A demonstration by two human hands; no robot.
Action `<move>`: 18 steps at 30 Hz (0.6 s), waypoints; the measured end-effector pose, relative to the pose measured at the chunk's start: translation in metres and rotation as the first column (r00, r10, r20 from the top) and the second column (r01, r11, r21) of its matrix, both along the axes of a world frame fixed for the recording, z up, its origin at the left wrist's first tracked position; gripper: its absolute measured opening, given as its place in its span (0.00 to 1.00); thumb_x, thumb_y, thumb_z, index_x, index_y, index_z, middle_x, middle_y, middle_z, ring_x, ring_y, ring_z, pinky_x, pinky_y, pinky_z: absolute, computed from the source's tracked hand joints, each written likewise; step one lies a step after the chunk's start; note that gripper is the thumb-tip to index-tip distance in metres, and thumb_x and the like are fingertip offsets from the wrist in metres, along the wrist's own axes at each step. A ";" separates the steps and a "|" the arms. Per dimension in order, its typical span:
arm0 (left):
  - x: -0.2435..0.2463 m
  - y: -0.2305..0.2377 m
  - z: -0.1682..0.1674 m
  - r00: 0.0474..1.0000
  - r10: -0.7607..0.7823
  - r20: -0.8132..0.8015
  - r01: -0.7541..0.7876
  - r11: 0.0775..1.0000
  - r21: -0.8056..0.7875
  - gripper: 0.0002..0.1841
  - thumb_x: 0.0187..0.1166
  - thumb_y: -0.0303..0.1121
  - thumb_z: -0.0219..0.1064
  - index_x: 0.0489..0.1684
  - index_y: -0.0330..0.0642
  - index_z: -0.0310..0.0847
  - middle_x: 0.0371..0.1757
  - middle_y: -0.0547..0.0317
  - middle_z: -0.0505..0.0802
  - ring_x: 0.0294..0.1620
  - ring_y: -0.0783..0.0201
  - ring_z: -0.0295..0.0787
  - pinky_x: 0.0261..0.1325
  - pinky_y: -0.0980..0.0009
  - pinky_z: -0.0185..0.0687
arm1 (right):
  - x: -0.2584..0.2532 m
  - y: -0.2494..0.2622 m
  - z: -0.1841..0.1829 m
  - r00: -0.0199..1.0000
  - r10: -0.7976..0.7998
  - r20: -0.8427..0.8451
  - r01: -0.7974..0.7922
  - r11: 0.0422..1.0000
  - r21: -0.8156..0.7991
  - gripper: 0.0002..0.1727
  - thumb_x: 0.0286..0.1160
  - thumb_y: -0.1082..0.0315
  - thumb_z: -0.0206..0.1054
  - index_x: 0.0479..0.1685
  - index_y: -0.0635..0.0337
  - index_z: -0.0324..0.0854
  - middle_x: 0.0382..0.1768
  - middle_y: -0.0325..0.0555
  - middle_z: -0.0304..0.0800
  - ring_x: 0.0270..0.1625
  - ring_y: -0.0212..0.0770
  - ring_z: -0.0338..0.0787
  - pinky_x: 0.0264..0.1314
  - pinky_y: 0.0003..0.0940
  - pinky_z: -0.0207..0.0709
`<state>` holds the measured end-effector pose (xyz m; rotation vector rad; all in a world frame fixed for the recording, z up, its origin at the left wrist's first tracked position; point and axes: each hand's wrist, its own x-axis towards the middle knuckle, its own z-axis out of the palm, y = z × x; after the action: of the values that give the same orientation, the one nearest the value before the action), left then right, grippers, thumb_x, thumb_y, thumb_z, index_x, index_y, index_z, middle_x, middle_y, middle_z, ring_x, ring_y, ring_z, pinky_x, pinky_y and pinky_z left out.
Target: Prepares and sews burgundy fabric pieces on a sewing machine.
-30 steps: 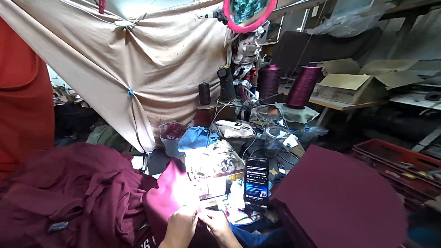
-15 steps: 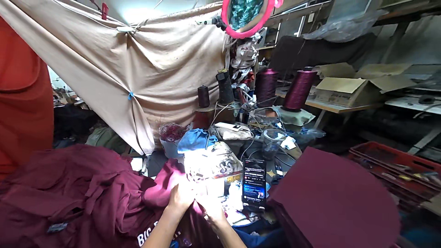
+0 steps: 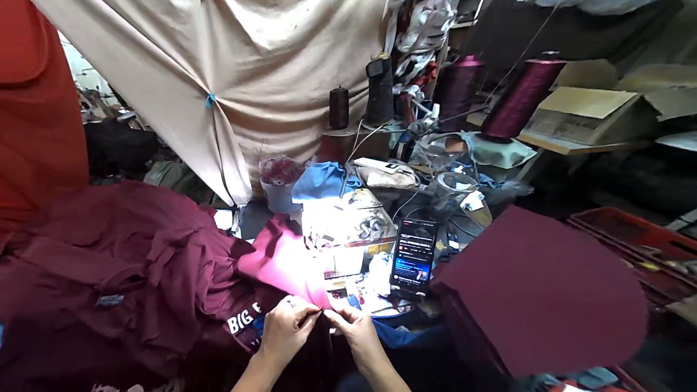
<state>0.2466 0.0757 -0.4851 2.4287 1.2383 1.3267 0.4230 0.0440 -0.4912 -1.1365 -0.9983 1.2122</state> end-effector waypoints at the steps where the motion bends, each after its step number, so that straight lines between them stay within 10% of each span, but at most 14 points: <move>1: 0.001 -0.001 -0.004 1.000 -0.004 0.014 0.004 0.999 0.032 0.06 0.73 0.40 0.73 0.35 0.54 0.97 0.37 0.68 0.97 0.44 0.70 0.94 0.47 0.70 0.91 | -0.001 -0.001 0.001 1.000 0.010 -0.025 -0.011 1.000 -0.017 0.04 0.73 0.73 0.73 0.36 0.67 0.89 0.29 0.42 0.92 0.30 0.30 0.88 0.36 0.25 0.84; 18: 0.000 -0.013 -0.023 0.996 -0.088 0.016 0.082 0.974 0.212 0.06 0.76 0.36 0.72 0.40 0.54 0.96 0.38 0.65 0.94 0.44 0.69 0.88 0.52 0.74 0.82 | 0.000 -0.011 -0.004 0.994 0.075 -0.084 -0.079 0.996 -0.051 0.06 0.73 0.79 0.67 0.32 0.68 0.88 0.26 0.43 0.93 0.31 0.32 0.93 0.43 0.28 0.89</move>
<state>0.2465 0.0624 -0.5081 2.5627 1.0214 1.5310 0.4225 0.0328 -0.4950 -1.0897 -0.9594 1.3443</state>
